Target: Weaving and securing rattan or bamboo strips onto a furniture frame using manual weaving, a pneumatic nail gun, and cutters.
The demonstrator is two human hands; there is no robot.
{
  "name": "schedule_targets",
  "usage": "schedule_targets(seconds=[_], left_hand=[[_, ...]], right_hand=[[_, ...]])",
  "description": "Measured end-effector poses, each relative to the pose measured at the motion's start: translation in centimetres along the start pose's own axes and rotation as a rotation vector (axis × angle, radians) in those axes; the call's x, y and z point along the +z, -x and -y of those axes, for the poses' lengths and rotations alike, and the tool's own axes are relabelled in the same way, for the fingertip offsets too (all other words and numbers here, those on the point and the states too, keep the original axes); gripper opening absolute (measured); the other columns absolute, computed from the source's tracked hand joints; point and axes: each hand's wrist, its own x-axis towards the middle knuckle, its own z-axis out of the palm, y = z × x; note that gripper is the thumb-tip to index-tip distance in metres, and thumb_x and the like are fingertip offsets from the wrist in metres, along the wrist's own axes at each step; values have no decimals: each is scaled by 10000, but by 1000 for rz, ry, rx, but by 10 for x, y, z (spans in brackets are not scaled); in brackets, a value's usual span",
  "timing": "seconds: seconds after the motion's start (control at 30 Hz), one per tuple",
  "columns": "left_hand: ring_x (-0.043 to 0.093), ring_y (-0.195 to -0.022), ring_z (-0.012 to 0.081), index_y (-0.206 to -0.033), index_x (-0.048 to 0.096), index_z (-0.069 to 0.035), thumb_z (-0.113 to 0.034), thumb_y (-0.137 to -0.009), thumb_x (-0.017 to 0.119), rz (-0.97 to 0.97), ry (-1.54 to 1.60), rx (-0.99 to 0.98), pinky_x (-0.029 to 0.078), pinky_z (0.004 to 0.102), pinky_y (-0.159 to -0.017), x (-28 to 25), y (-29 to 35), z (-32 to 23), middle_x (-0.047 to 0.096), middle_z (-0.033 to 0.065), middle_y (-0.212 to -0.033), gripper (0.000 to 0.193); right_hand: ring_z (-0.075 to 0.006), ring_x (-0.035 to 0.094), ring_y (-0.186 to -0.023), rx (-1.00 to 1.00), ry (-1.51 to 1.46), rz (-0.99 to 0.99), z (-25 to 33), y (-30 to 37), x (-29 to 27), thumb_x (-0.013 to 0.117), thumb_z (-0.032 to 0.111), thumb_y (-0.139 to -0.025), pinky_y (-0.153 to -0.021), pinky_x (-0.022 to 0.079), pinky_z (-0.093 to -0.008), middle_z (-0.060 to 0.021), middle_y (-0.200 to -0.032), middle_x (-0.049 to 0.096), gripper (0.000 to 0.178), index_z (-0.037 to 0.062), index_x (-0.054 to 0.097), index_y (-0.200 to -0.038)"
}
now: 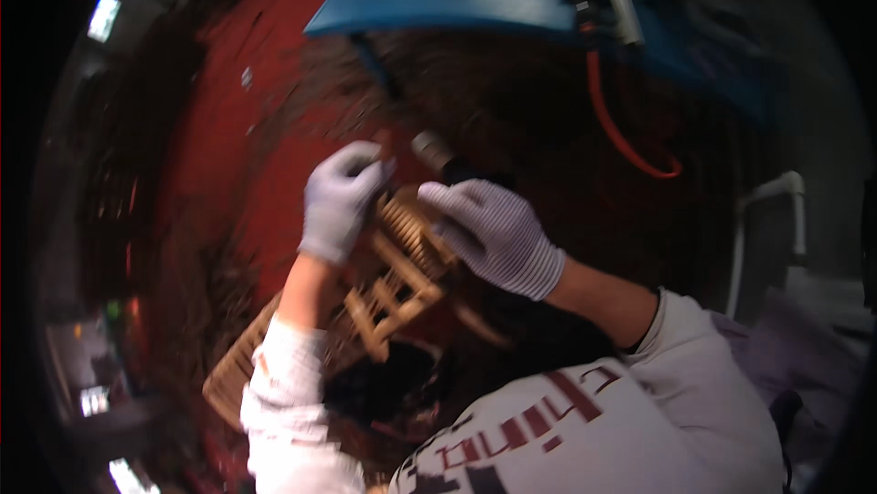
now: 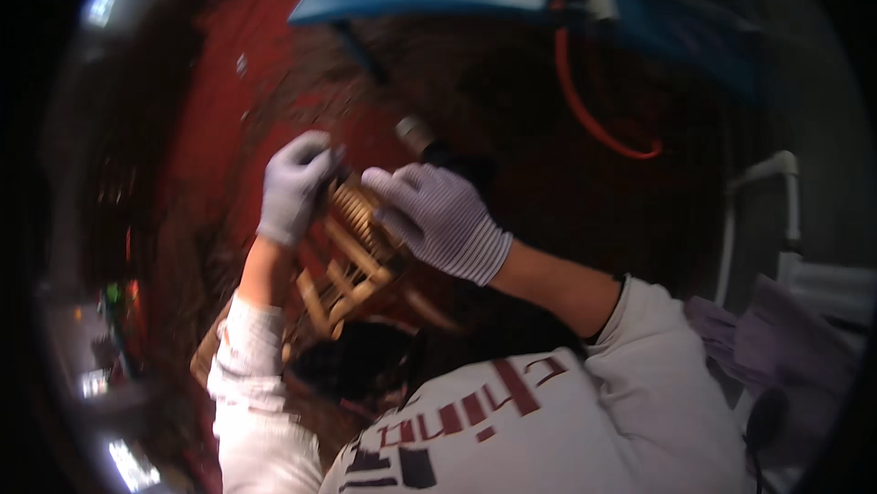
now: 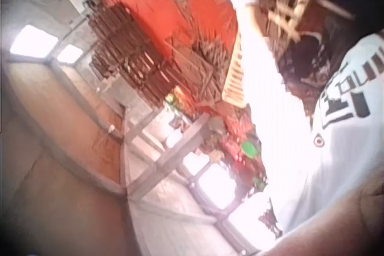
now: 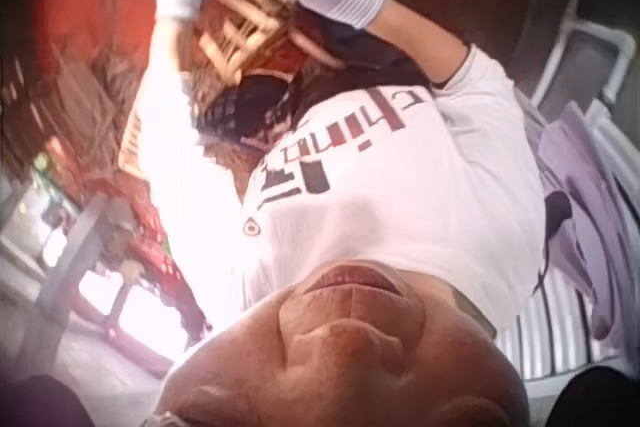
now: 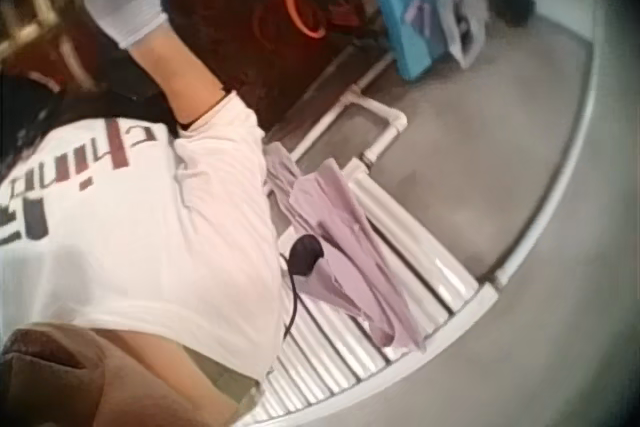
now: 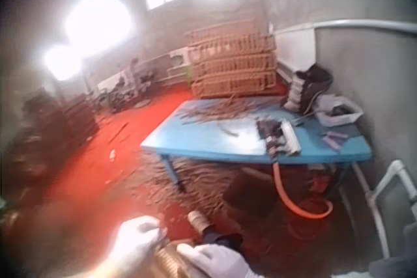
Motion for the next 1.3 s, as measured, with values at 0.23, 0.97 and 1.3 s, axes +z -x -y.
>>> schedule_targets(seconds=[0.23,0.97,1.3], left_hand=[[594,-656,76,-865,632,-37,-64,-923,667,-21,129,-80,483,248,-614,-6,4,16,618,-8,-739,73],[636,-744,88,-973,663,9,-107,-904,698,63,39,-247,506,265,-701,2,-3,-25,684,38,-799,140],[634,-754,100,-979,714,-8,-131,-883,743,75,186,-293,517,277,-705,-7,-3,-8,702,35,-829,159]], right_hand=[[-324,654,-834,245,363,-284,-118,3,-117,704,112,-881,-717,535,-423,-124,-922,652,289,73,662,-1164],[-368,652,-1160,927,898,-10,-460,-178,-176,702,303,-774,-973,508,-447,-221,-1278,651,754,116,456,-1461],[-138,624,-783,472,-427,-148,-161,-109,-226,632,210,-970,-714,516,-279,-48,-914,637,290,-11,646,-1156]])
